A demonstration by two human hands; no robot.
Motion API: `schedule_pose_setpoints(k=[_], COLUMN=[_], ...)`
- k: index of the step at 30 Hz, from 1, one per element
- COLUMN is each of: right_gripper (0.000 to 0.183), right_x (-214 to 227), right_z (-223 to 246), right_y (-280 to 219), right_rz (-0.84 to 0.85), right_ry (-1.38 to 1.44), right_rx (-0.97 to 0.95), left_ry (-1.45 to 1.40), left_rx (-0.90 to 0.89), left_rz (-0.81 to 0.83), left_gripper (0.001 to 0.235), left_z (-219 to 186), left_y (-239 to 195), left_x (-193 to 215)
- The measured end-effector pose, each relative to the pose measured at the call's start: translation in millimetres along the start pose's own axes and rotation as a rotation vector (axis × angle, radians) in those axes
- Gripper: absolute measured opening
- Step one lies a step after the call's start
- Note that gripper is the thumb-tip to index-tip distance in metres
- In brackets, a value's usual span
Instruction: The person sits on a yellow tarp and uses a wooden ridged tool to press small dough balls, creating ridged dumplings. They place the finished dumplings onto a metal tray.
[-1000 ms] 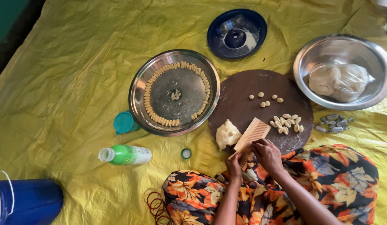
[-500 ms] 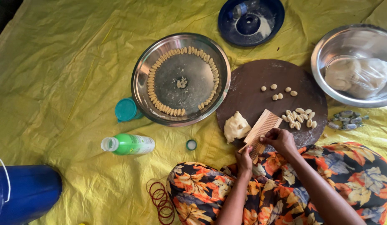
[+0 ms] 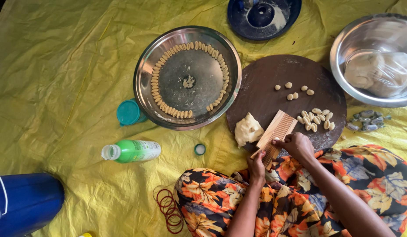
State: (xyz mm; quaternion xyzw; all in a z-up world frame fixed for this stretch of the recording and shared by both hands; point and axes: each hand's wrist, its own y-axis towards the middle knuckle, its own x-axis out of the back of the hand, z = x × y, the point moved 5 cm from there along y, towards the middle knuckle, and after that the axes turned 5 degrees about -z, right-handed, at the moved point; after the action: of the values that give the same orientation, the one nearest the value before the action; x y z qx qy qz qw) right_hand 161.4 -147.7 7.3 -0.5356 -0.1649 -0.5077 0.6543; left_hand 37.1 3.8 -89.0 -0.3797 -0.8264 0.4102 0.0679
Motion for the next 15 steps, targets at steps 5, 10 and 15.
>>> schedule_pose_setpoints(k=[5, 10, 15], right_gripper=[0.068, 0.068, 0.067], right_x=[6.1, 12.8, 14.1], right_z=[10.0, 12.7, 9.5], right_y=[-10.4, -10.3, -4.4], right_rz=[-0.087, -0.104, -0.12], right_ry=[-0.03, -0.042, -0.077], right_rx=[0.092, 0.098, 0.089], left_ry=[0.008, 0.015, -0.057], left_rx=[0.071, 0.032, -0.028], left_rz=[-0.027, -0.041, -0.039], left_gripper=[0.039, 0.043, 0.044], left_z=[-11.6, -17.4, -10.5], left_y=[-12.7, -19.3, -16.1], left_x=[0.3, -1.5, 1.0])
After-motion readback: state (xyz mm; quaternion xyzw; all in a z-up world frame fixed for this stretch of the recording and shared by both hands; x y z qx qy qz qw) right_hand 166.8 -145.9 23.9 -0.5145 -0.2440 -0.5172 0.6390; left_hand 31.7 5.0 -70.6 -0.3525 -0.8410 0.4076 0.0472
